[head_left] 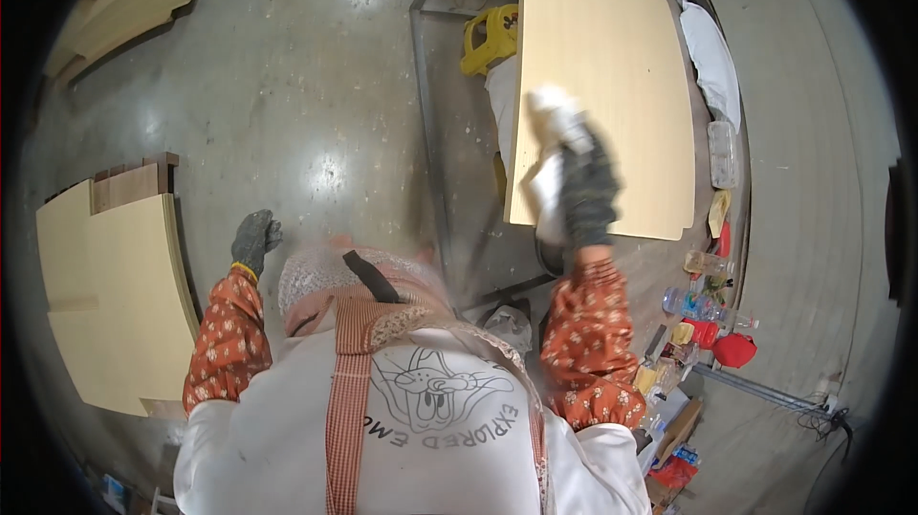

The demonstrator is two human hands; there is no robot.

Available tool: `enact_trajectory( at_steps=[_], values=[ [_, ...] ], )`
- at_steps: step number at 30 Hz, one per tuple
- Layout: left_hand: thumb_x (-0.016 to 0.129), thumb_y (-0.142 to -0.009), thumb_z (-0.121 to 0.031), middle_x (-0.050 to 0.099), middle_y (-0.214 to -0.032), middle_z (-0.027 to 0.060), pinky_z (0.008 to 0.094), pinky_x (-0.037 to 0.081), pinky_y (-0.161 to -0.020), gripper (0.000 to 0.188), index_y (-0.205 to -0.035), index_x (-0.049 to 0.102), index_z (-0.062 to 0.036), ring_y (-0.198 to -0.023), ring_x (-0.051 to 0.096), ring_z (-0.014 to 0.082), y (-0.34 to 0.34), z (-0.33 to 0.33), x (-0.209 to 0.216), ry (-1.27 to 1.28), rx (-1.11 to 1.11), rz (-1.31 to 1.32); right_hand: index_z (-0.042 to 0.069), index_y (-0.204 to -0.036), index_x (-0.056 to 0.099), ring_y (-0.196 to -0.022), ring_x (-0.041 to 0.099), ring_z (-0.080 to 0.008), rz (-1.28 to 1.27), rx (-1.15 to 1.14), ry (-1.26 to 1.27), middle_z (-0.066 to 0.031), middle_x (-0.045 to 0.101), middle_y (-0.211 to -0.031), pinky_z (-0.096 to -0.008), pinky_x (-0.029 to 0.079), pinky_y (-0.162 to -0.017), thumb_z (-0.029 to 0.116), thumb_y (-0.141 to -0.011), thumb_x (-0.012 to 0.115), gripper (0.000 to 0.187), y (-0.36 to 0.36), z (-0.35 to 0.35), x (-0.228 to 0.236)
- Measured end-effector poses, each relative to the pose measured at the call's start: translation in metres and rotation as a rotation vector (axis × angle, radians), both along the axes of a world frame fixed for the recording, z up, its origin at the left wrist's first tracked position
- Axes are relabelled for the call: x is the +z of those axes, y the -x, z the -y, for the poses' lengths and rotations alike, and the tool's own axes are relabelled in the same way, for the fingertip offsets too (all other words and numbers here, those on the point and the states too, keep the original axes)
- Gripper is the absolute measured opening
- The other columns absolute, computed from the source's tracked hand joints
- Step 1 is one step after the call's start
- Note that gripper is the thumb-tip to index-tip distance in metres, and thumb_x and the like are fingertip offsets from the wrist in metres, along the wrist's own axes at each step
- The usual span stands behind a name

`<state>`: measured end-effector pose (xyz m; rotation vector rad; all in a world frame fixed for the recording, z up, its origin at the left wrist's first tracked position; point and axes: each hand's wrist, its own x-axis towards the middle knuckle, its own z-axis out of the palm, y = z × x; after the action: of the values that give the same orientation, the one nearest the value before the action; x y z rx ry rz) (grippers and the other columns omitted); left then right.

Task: The person wipes a wooden board with a cloth, rubs the surface with a yellow block, and marks a line along one edge with a pen.

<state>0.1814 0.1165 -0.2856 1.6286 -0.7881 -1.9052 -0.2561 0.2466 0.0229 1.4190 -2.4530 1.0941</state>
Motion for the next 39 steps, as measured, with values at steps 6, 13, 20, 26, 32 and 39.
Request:
enact_trajectory(
  at_steps=[6,13,20,26,32,39],
  values=[
    [0.059,-0.088,-0.021,0.063,-0.096,0.01,0.0371,0.056,-0.067,0.024,-0.109,0.057,-0.0088,-0.076,0.064,0.0235,-0.051,-0.048,-0.038,-0.256,0.284,-0.308,0.014,-0.121,0.057,-0.087,0.06,-0.0242,-0.364,0.716,-0.476,-0.0105,0.06,-0.101,-0.0384,0.05,-0.069,0.034,-0.07,0.071,0.056,-0.11,-0.049,-0.033],
    [0.057,-0.091,-0.018,0.061,-0.106,0.0137,0.0448,0.052,-0.084,0.032,-0.117,0.055,-0.0004,-0.095,0.061,0.0297,0.011,-0.042,0.022,0.04,0.242,-0.134,0.013,-0.131,0.047,-0.098,0.059,-0.0292,-0.022,0.549,-0.386,-0.0114,0.057,-0.118,-0.0408,0.048,-0.084,0.023,-0.075,0.064,0.06,-0.119,-0.048,-0.019],
    [0.053,-0.093,-0.015,0.057,-0.121,0.0122,0.036,0.045,-0.096,0.037,-0.127,0.049,-0.0016,-0.108,0.057,0.0239,0.157,-0.049,0.225,0.719,-0.807,-0.311,0.006,-0.125,0.052,-0.096,0.06,-0.025,-0.228,0.342,-0.055,-0.012,0.06,-0.113,-0.0382,0.051,-0.08,0.017,-0.082,0.056,0.045,-0.137,-0.053,-0.039],
    [0.064,-0.083,-0.017,0.057,-0.123,0.0114,0.0347,0.047,-0.09,0.052,-0.129,0.048,-0.0018,-0.105,0.058,0.023,0.131,-0.068,0.159,0.728,-0.947,-0.158,0.006,-0.122,0.054,-0.102,0.06,-0.0265,0.195,0.231,0.184,-0.0155,0.057,-0.12,-0.0394,0.052,-0.081,0.022,-0.081,0.063,0.045,-0.155,-0.07,-0.031],
    [0.061,-0.081,-0.013,0.063,-0.113,0.0142,0.0372,0.049,-0.089,0.027,-0.104,0.066,0.0005,-0.102,0.061,0.0257,0.175,-0.079,0.22,1.229,-0.994,0.311,0.003,-0.117,0.055,-0.11,0.053,-0.0297,-0.159,-0.077,-0.022,-0.0176,0.053,-0.122,-0.0411,0.043,-0.093,0.02,-0.082,0.064,0.041,-0.041,-0.19,-0.007],
    [0.063,-0.082,-0.011,0.061,-0.107,0.0134,0.04,0.054,-0.081,0.038,-0.118,0.052,-0.0001,-0.093,0.062,0.0279,0.177,-0.078,0.206,-0.062,-0.261,-0.441,0.006,-0.117,0.058,-0.103,0.056,-0.0338,-0.22,-1.02,-0.43,-0.0167,0.059,-0.112,-0.0427,0.043,-0.09,0.023,-0.081,0.061,0.04,0.056,-0.444,-0.014]
  ],
)
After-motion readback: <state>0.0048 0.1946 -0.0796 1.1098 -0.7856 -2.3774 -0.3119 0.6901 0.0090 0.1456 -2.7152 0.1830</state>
